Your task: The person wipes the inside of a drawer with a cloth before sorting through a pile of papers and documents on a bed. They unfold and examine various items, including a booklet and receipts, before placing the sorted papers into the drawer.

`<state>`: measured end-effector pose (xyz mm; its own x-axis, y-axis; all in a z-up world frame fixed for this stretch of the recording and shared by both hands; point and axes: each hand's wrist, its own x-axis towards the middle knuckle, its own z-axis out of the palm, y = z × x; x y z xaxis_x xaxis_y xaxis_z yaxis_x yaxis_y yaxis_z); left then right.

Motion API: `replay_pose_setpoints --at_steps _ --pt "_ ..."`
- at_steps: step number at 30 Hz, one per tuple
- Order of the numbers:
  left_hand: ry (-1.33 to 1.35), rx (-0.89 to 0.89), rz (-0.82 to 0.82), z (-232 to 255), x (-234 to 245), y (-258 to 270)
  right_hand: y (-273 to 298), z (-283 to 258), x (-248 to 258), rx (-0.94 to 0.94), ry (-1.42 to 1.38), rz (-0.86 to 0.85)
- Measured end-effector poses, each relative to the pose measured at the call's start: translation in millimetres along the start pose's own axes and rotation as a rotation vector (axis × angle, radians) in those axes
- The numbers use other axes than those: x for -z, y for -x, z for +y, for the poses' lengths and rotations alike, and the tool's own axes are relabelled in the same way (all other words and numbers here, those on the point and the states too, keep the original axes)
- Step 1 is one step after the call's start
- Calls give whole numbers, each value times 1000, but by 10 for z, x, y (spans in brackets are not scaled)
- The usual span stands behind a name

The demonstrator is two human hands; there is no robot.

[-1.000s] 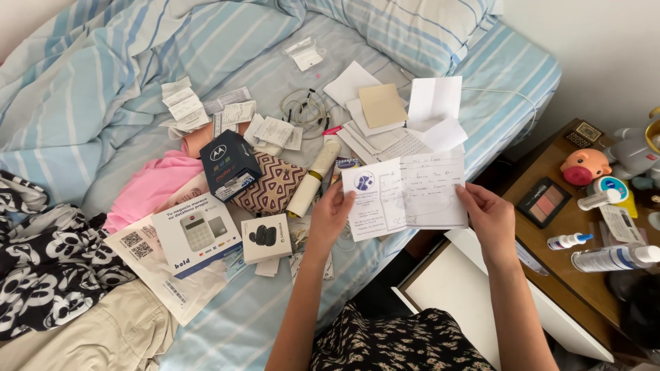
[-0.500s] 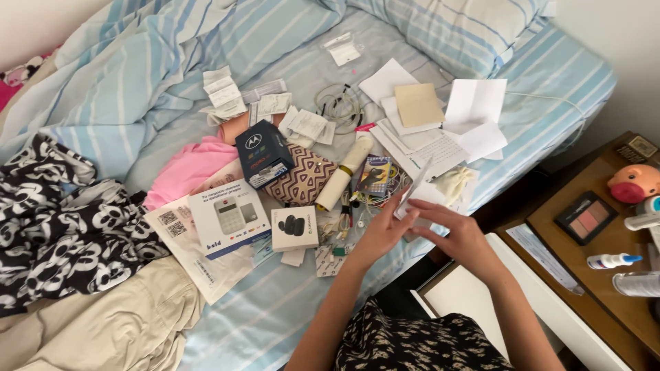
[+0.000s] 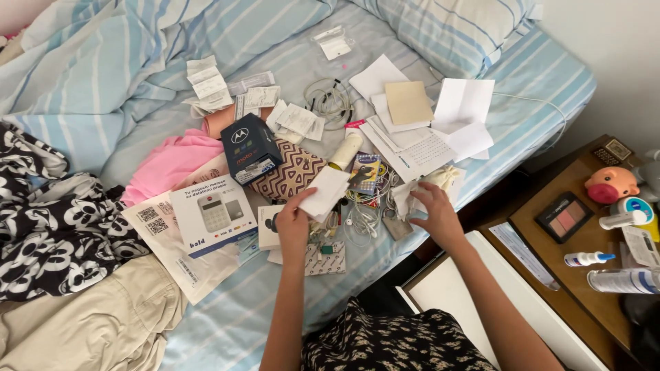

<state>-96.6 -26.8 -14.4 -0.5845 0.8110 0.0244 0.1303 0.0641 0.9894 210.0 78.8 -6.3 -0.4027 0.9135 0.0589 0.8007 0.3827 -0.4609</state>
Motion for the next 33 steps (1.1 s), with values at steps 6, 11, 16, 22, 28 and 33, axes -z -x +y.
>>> replay_pose_setpoints --at_steps 6,11,16,22,28,33 --pt "29 39 39 -73 156 -59 -37 23 -225 18 187 -25" --pt "-2 -130 -42 -133 76 -251 43 5 -405 130 418 75" --pt "92 -287 -172 -175 -234 -787 91 -28 -373 124 445 30" --pt "-82 -293 -126 -68 -407 -860 111 -75 -349 125 432 51" --pt "-86 -202 -102 210 35 -86 101 -24 -349 116 430 16" --pt "-5 -74 -9 211 508 168 97 -39 -353 112 396 18"
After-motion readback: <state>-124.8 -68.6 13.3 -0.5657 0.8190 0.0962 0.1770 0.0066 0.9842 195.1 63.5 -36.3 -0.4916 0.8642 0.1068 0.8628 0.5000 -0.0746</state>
